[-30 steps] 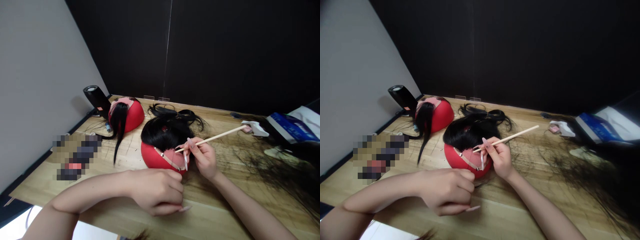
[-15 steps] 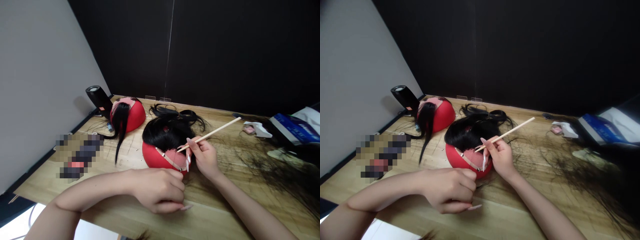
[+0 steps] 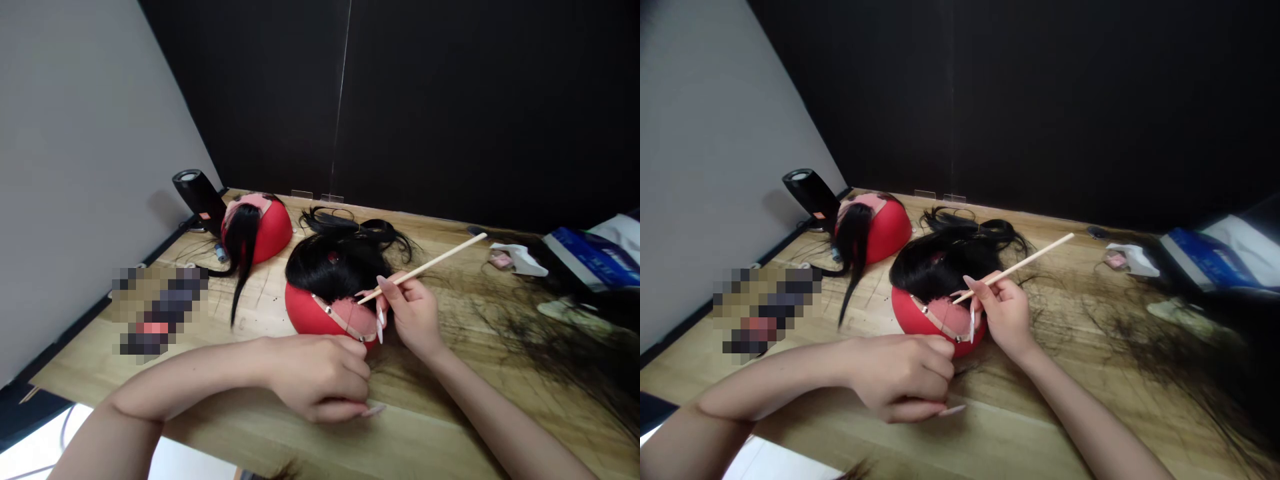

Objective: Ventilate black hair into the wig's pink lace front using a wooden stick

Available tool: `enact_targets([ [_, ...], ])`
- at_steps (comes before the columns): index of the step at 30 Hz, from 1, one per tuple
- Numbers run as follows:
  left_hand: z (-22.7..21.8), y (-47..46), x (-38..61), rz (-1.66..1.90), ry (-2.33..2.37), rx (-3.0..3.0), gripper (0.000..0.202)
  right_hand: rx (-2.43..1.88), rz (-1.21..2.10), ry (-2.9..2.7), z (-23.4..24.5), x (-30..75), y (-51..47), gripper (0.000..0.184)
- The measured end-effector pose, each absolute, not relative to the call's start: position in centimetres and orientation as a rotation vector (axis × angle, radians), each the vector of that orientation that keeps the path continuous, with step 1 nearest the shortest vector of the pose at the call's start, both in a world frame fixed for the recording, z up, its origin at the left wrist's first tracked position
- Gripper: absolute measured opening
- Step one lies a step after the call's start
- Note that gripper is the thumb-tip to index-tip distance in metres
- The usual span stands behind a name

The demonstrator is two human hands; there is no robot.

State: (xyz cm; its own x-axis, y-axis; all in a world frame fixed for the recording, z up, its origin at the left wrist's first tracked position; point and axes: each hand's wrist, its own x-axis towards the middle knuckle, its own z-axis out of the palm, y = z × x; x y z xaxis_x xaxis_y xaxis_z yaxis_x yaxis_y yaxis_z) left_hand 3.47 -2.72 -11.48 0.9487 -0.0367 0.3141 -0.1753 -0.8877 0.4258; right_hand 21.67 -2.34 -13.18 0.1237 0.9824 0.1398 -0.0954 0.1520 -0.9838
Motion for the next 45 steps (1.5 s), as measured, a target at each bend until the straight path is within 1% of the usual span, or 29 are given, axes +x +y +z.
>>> enact_targets([
  [8, -11.6, -2.5, 3.5, 0.478, -0.154, 2.715, 0.032, -1.097, 0.997, -1.156, -13.6, 21.9, -2.5, 0.049],
  [14, -11.9, -2.4, 3.4, 0.486, -0.111, 2.851, 0.03, -0.923, 0.856, -1.209, -13.2, 21.2, -3.1, 0.04],
  [19, -11.8, -2.5, 3.3, 0.537, -0.112, 2.866, 0.03, -0.885, 0.793, -1.248, -13.2, 21.1, -3.2, 0.035],
  [27, -12.6, -2.4, 3.4, 0.571, -0.121, 2.906, 0.031, -0.892, 0.888, -1.183, -12.9, 20.8, -2.6, 0.034],
  [32, -13.1, -2.4, 3.4, 0.644, -0.148, 2.953, 0.03, -0.885, 0.982, -1.098, -12.8, 20.6, -2.1, 0.036],
  [36, -13.4, -2.6, 3.4, 0.748, -0.147, 3.008, 0.031, -0.842, 0.997, -1.049, -12.7, 20.7, -1.8, 0.034],
  [42, -13.7, -2.8, 3.5, 0.811, -0.18, 3.025, 0.033, -0.795, 1.005, -0.973, -11.3, 21.7, -1.1, 0.038],
  [45, -13.6, -2.9, 3.5, 0.8, -0.177, 3.002, 0.034, -0.8, 1.046, -0.929, -10.9, 23.1, -0.4, 0.035],
])
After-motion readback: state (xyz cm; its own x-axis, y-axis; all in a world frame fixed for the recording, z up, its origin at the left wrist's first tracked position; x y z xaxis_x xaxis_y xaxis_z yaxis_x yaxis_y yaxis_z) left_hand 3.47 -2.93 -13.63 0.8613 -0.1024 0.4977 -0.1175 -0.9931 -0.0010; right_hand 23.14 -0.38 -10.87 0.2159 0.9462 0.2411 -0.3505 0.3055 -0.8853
